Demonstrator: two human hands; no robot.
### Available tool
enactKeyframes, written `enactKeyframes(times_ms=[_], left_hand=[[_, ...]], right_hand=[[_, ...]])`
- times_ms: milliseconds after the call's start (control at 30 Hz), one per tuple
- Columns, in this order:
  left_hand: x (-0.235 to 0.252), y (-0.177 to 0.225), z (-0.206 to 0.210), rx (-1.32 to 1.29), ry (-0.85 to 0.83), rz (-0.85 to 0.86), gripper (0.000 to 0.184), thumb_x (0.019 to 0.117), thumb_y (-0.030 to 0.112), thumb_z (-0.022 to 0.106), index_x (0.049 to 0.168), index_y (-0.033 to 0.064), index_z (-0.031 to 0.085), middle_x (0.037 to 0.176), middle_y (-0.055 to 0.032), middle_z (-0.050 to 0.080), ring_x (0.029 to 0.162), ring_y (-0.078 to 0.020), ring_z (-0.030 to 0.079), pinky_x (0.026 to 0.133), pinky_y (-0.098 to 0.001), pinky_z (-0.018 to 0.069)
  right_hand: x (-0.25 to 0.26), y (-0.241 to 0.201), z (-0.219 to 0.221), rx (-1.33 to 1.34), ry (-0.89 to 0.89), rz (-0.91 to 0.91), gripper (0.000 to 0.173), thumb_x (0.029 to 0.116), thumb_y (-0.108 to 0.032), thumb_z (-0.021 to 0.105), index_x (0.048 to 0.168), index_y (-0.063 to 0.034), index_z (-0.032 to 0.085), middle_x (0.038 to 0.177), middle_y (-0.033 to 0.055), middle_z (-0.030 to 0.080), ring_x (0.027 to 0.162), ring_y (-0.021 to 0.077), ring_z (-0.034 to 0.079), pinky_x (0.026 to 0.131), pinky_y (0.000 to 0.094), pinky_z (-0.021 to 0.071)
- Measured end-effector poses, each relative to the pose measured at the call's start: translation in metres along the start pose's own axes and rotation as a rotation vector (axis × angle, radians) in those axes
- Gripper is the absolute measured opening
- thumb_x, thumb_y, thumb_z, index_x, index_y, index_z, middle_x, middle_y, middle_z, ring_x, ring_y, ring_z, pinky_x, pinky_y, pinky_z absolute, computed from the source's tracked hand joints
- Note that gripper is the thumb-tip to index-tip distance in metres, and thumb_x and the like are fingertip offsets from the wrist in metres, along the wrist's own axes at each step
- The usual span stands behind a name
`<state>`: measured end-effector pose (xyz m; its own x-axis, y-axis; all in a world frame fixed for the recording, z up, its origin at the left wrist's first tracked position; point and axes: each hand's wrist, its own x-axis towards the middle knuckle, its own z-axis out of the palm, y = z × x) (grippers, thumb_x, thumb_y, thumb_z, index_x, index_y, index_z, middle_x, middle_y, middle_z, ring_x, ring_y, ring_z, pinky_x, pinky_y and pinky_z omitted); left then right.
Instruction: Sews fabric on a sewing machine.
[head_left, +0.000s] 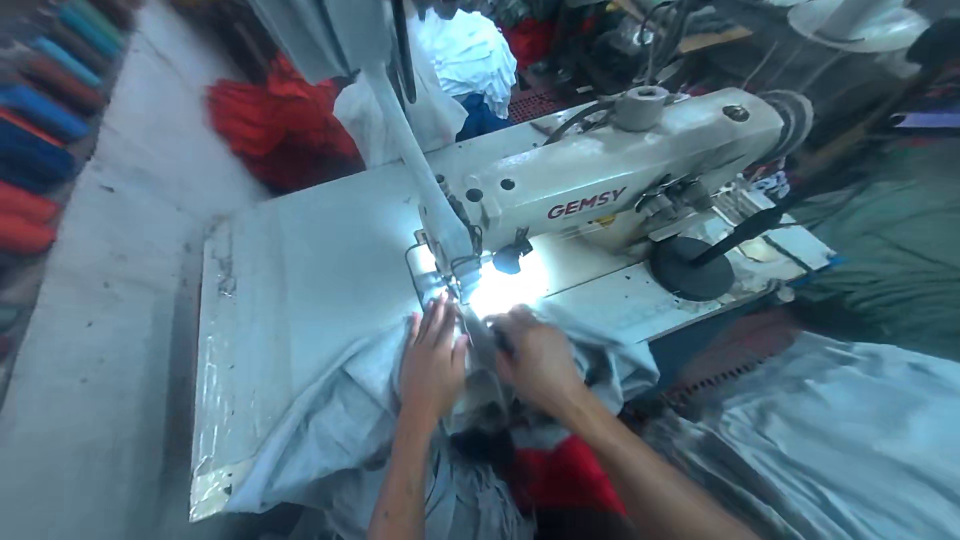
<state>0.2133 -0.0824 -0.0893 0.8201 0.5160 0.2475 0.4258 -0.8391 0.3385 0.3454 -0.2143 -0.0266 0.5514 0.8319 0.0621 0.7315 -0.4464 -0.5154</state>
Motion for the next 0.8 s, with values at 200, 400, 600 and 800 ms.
enactKeyframes(times_ms=[200,400,600,800], left_hand=[[0.004,-0.01,-0.003,-0.021,0.019,0.05,0.043,0.107,0.027,0.042,0.139,0.0102,0.065,0.154,-0.0005,0.053,0.148,-0.0214,0.043,0.125,-0.0482,0.029],[0.011,-0.012,0.004,0.05,-0.012,0.036,0.05,0.1086,0.034,0.034,0.149,0.0139,0.055,0.16,0.0007,0.046,0.153,-0.0184,0.034,0.127,-0.0478,0.0233],[0.012,-0.006,0.006,0.044,-0.001,0.011,0.049,0.1081,0.034,0.036,0.146,0.0126,0.058,0.16,-0.0014,0.046,0.153,-0.021,0.034,0.127,-0.049,0.0229],[0.01,-0.008,-0.001,-0.095,0.021,0.022,0.044,0.0996,0.013,0.048,0.14,0.0064,0.062,0.156,-0.0074,0.051,0.149,-0.0227,0.041,0.126,-0.0465,0.0271]], right_hand=[[0.002,0.018,0.025,-0.156,-0.01,0.016,0.033,0.0924,-0.036,0.064,0.12,-0.0207,0.074,0.108,0.0124,0.069,0.085,0.0309,0.071,0.063,0.0515,0.0585],[0.063,0.131,-0.008,-0.188,0.158,-0.123,0.037,0.0967,-0.041,0.061,0.12,-0.0157,0.075,0.104,0.0137,0.07,0.082,0.0342,0.07,0.065,0.0577,0.0557],[0.059,0.07,-0.023,-0.321,0.136,0.143,0.033,0.0966,-0.031,0.068,0.123,-0.0121,0.073,0.131,0.0263,0.059,0.094,0.0437,0.069,0.076,0.0614,0.0571],[0.017,-0.022,0.024,0.009,-0.078,-0.004,0.037,0.0875,-0.018,0.065,0.123,-0.0199,0.073,0.099,0.008,0.073,0.081,0.0286,0.071,0.064,0.0523,0.0563]])
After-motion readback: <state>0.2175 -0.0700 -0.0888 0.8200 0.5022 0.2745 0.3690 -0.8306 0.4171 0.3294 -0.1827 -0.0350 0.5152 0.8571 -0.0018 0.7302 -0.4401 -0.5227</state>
